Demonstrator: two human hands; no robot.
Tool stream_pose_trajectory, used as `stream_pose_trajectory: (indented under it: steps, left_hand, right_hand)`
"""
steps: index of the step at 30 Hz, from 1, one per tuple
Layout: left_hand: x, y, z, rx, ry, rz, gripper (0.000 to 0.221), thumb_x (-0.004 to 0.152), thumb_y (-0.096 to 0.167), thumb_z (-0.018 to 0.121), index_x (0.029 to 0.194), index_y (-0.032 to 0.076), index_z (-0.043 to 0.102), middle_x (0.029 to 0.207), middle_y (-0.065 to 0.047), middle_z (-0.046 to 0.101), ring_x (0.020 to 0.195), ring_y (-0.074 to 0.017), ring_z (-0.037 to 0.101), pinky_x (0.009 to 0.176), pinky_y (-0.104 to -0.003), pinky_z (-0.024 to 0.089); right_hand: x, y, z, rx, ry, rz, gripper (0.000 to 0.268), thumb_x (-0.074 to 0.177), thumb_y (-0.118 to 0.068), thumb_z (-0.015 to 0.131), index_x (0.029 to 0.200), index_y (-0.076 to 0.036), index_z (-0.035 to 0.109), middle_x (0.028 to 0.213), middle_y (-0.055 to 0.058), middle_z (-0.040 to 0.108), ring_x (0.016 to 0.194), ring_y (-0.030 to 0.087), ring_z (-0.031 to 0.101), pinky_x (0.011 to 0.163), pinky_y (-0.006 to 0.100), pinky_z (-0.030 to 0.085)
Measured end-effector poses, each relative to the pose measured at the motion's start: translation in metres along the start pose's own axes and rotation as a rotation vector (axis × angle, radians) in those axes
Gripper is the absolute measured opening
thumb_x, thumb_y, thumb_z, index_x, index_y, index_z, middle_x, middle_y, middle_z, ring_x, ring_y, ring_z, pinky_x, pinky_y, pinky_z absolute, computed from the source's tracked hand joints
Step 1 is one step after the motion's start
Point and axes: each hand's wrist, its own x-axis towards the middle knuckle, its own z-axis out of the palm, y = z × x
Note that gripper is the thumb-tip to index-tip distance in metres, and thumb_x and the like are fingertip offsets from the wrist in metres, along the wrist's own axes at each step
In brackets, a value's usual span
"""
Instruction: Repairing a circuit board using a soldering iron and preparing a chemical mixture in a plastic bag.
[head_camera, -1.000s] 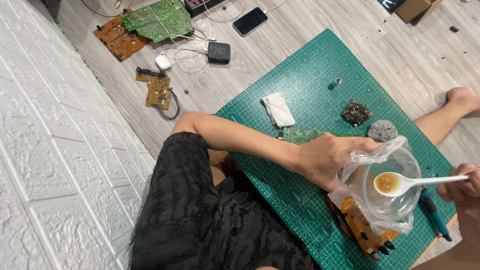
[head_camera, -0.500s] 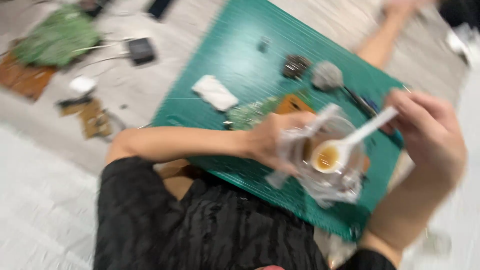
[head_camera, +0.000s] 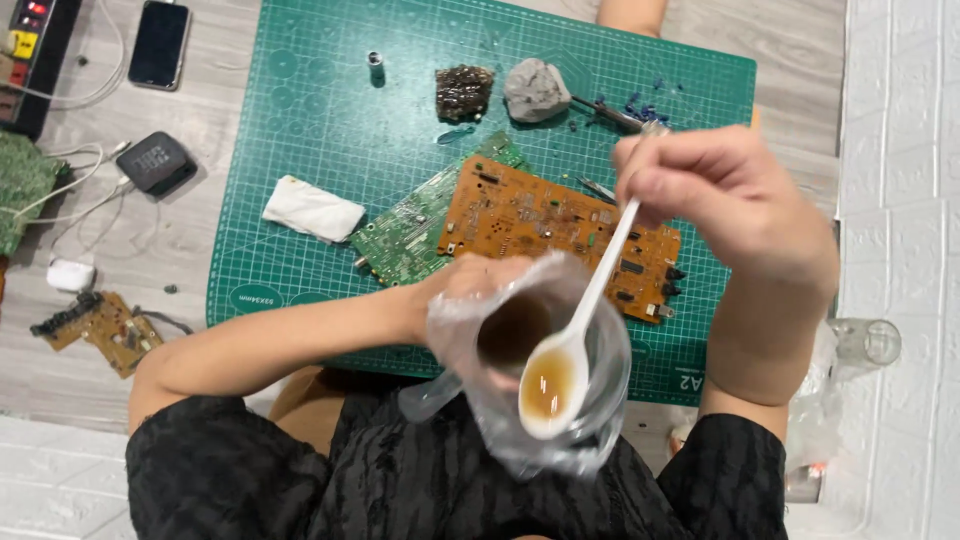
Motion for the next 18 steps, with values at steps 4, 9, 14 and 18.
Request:
stream_pose_trajectory:
  steps: [4,9,14,18]
  left_hand:
    - [-0.004,-0.012,0.015,0.124,-0.068,0.135,0.074,0.067,0.043,0.074,0.123,0.006,0.042,0.107,-0.005,0.062,0.091,-0.0184,0.067,0.084,-0.027,0.061]
    - [-0.009,-0.011,0.018,0.125,-0.055,0.266,0.081,0.07,0.044,0.074,0.126,-0.002,0.039,0.104,-0.01,0.06,0.085,-0.0251,0.067,0.072,-0.032,0.063]
    - [-0.007,-0.007,0.014,0.082,-0.128,0.23,0.079,0.069,0.038,0.078,0.124,-0.004,0.041,0.102,-0.013,0.058,0.08,-0.0277,0.064,0.068,-0.034,0.057]
    - [-0.006,-0.006,0.013,0.07,-0.166,0.145,0.076,0.066,0.037,0.078,0.12,-0.005,0.045,0.103,-0.013,0.06,0.08,-0.0261,0.065,0.067,-0.032,0.057]
  right_hand:
    - [-0.004,-0.005,0.008,0.138,-0.213,-0.148,0.015,0.088,-0.004,0.048,0.08,-0.003,0.061,0.065,-0.002,0.046,0.063,0.008,0.038,0.059,0.019,0.033]
    - [-0.016,-0.021,0.026,0.221,-0.262,-0.163,0.016,0.085,-0.008,0.05,0.076,-0.004,0.063,0.056,-0.003,0.044,0.055,0.008,0.036,0.052,0.021,0.032]
    - [-0.027,-0.039,0.036,0.236,-0.111,-0.145,0.014,0.075,-0.006,0.053,0.064,-0.001,0.057,0.052,0.001,0.044,0.056,0.013,0.032,0.058,0.028,0.03]
    - [-0.034,-0.036,0.029,0.227,-0.148,-0.193,0.015,0.079,-0.01,0.054,0.066,-0.002,0.059,0.053,0.0,0.047,0.055,0.012,0.032,0.06,0.028,0.031]
